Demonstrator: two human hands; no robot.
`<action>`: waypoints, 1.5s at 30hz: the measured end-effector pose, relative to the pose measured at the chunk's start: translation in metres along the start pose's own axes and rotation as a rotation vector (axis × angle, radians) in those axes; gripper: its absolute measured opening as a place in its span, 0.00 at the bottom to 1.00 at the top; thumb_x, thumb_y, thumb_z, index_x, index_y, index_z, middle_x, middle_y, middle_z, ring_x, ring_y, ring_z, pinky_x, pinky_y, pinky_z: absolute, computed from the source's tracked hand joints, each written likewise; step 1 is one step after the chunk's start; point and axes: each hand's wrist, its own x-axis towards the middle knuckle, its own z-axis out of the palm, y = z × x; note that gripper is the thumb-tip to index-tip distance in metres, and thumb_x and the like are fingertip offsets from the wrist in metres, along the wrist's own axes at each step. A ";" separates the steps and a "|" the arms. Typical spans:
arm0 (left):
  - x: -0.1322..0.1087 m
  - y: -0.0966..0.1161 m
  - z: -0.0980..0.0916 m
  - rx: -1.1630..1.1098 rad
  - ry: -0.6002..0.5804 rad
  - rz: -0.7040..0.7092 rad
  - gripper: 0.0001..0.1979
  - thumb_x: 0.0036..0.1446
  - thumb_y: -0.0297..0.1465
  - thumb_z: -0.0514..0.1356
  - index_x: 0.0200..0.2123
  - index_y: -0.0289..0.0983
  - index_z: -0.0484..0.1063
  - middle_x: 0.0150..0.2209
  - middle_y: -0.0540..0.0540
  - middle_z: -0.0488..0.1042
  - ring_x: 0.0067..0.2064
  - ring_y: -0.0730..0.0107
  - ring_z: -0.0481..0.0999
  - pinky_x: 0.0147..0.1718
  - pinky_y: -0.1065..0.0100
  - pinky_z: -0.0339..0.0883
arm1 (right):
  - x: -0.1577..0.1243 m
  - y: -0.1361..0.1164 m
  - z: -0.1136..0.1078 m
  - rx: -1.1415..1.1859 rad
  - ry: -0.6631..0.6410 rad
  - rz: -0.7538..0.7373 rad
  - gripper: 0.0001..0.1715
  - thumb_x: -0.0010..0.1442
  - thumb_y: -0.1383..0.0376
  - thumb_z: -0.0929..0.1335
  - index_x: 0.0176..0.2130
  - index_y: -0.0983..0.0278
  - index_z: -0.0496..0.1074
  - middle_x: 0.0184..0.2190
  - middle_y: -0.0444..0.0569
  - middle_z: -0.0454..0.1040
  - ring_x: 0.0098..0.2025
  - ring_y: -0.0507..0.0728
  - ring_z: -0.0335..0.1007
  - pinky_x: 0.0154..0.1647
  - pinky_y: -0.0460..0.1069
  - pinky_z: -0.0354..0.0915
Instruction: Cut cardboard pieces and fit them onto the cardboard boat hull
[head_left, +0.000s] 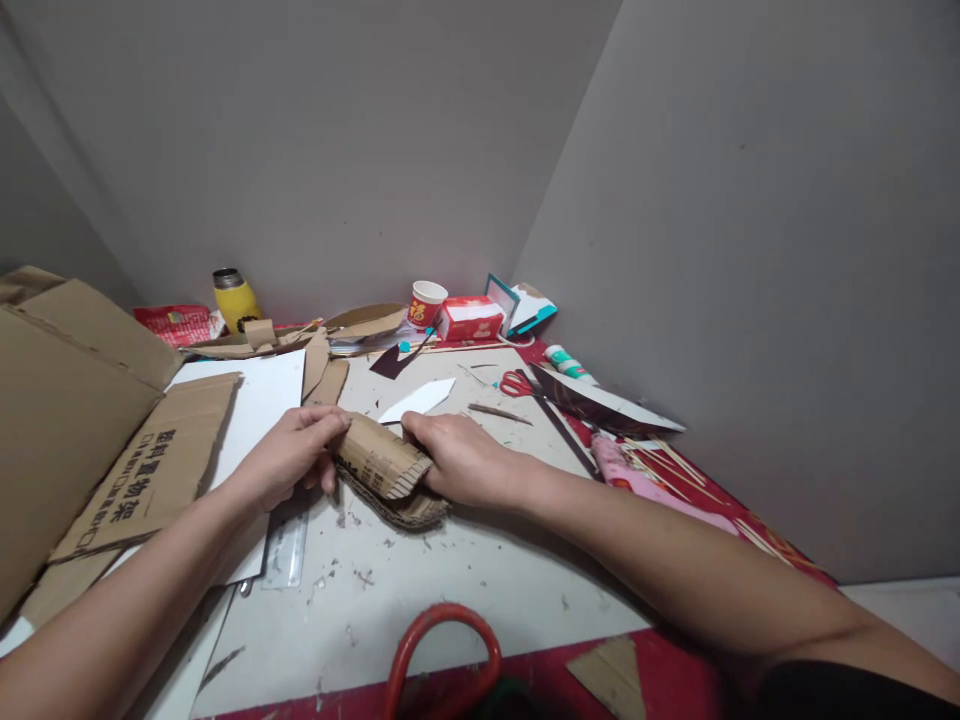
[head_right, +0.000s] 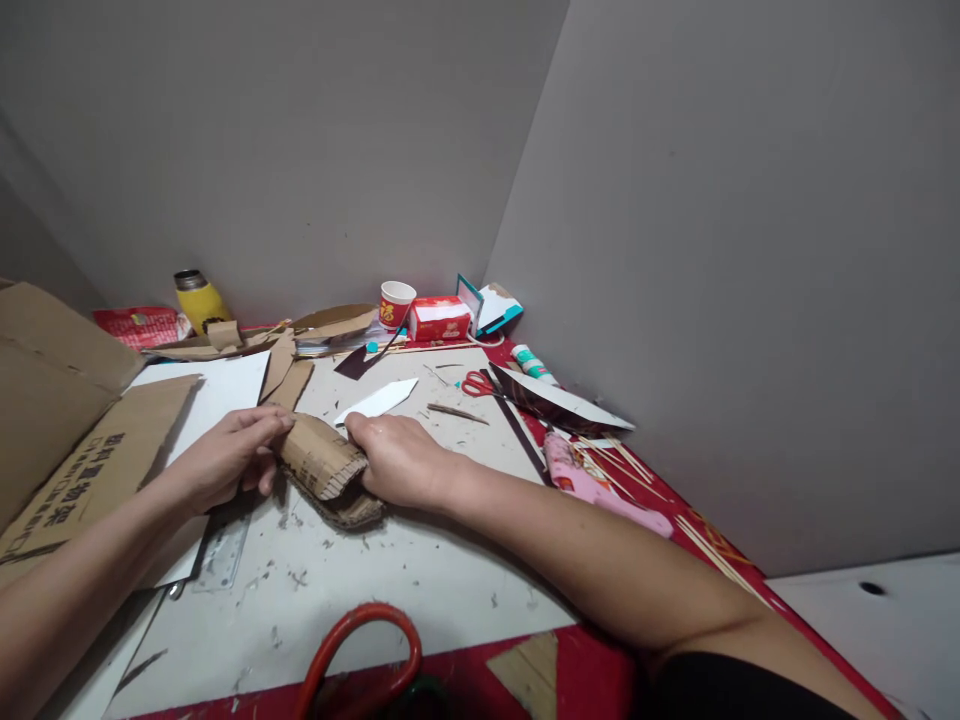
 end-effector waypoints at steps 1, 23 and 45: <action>0.000 -0.001 0.000 0.023 0.003 0.008 0.10 0.58 0.38 0.56 0.32 0.36 0.69 0.17 0.57 0.63 0.11 0.81 0.67 0.08 0.82 0.46 | 0.000 0.000 0.000 -0.009 -0.010 -0.002 0.12 0.52 0.70 0.66 0.40 0.64 0.66 0.35 0.53 0.76 0.35 0.59 0.71 0.29 0.48 0.53; -0.025 0.030 -0.029 -0.067 -0.076 0.182 0.22 0.54 0.39 0.64 0.50 0.37 0.67 0.37 0.43 0.77 0.26 0.71 0.78 0.19 0.76 0.64 | 0.010 0.019 -0.007 0.381 0.134 -0.014 0.10 0.50 0.74 0.66 0.35 0.64 0.72 0.35 0.49 0.78 0.36 0.57 0.71 0.34 0.47 0.62; -0.016 0.009 -0.008 0.008 -0.013 0.183 0.11 0.49 0.36 0.67 0.33 0.37 0.73 0.23 0.55 0.72 0.15 0.84 0.55 0.13 0.77 0.46 | 0.010 0.016 -0.001 0.574 -0.019 -0.065 0.09 0.55 0.73 0.66 0.38 0.67 0.73 0.37 0.51 0.77 0.37 0.56 0.71 0.36 0.47 0.65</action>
